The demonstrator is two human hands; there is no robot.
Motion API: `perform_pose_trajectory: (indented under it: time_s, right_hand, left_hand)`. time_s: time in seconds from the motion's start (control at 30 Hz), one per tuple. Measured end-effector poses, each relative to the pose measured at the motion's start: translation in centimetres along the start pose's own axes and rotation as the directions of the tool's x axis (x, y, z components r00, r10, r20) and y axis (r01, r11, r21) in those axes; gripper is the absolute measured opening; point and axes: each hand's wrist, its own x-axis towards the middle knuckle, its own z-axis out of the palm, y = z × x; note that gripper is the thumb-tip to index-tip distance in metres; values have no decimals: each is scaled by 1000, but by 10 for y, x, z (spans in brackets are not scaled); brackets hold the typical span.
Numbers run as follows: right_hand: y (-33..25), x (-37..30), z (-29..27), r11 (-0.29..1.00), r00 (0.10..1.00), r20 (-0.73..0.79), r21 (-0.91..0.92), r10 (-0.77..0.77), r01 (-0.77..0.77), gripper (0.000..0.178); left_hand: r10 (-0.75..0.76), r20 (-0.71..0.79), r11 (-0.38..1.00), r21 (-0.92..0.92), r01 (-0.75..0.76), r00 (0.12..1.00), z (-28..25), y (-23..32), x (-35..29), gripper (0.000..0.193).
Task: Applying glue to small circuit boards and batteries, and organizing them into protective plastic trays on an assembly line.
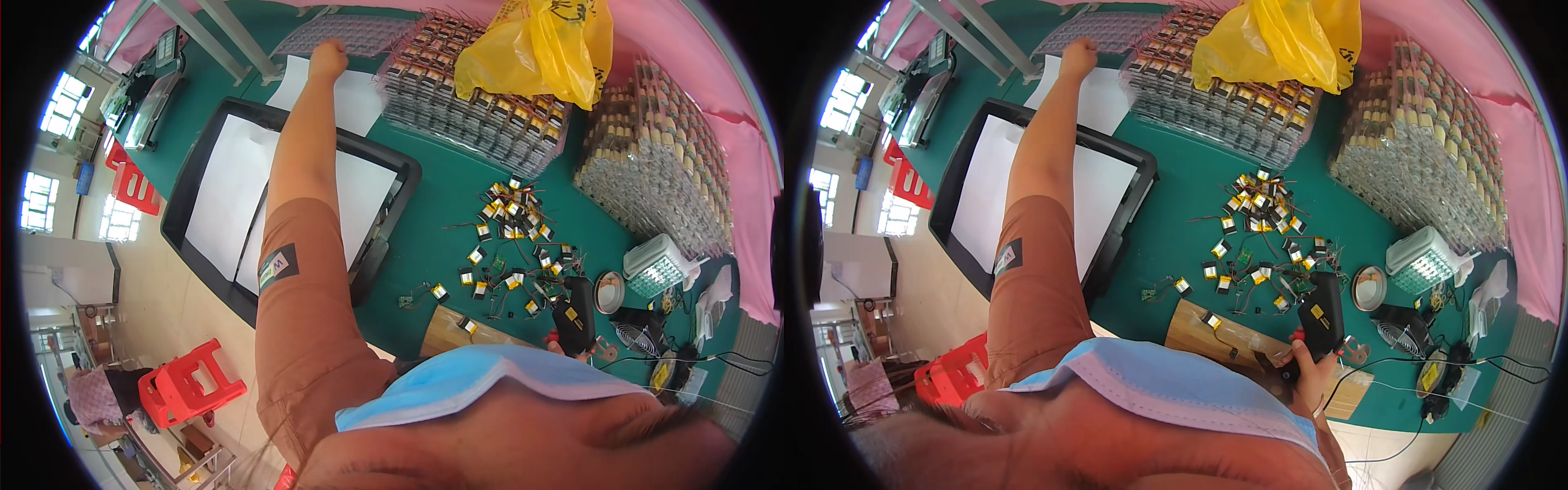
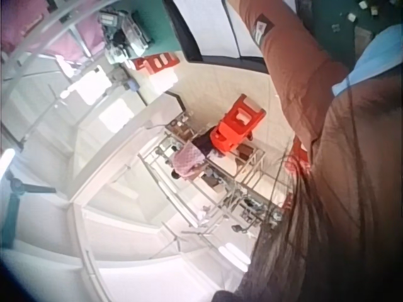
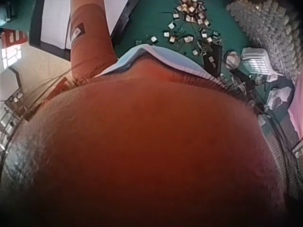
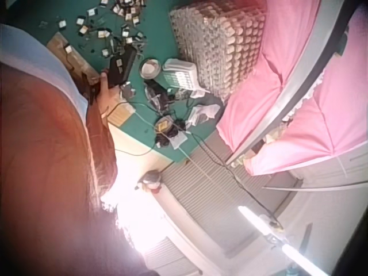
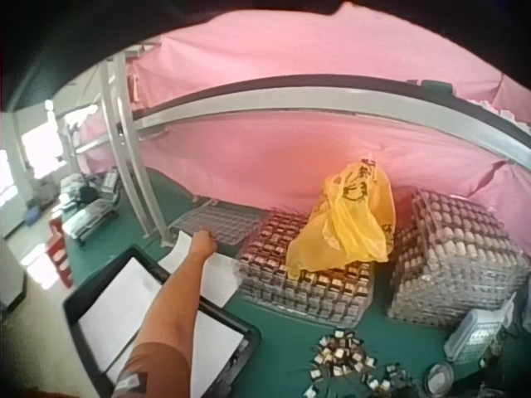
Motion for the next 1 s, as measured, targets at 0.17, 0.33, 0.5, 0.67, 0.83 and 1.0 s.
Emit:
perform_pose_trajectory:
  time_s: [0.17, 0.33, 0.5, 0.67, 0.83, 1.0]
  right_hand:
    - [5, -2, -2, 999, 998, 46, 10, 43, -43, 27]
    - [4, 2, -1, 999, 999, 19, 20, 28, -28, 27]
    - [3, 6, -2, 1000, 1000, -16, 6, 9, -9, 26]
    - [3, 4, 1, 999, 999, 22, -29, 35, -34, 26]
    - [-3, 0, 2, 998, 999, 27, -63, 28, -26, 25]
    - [1, -2, -2, 999, 1000, -3, -43, 15, -15, 26]
  left_hand:
    - [-452, 141, 853, 356, 381, 881, -18, -63, 5, 48]
    - [-661, -170, 674, 295, 678, 731, -5, -37, 12, 39]
    - [-864, -120, 503, -234, 832, 489, -17, 21, 3, 28]
    - [-942, -132, 336, -349, 875, 309, -37, 15, -6, 21]
    - [-950, -142, 310, -359, 880, 277, -39, 18, -8, 20]
    - [-972, -103, 234, -438, 868, 210, -34, 21, -5, 22]
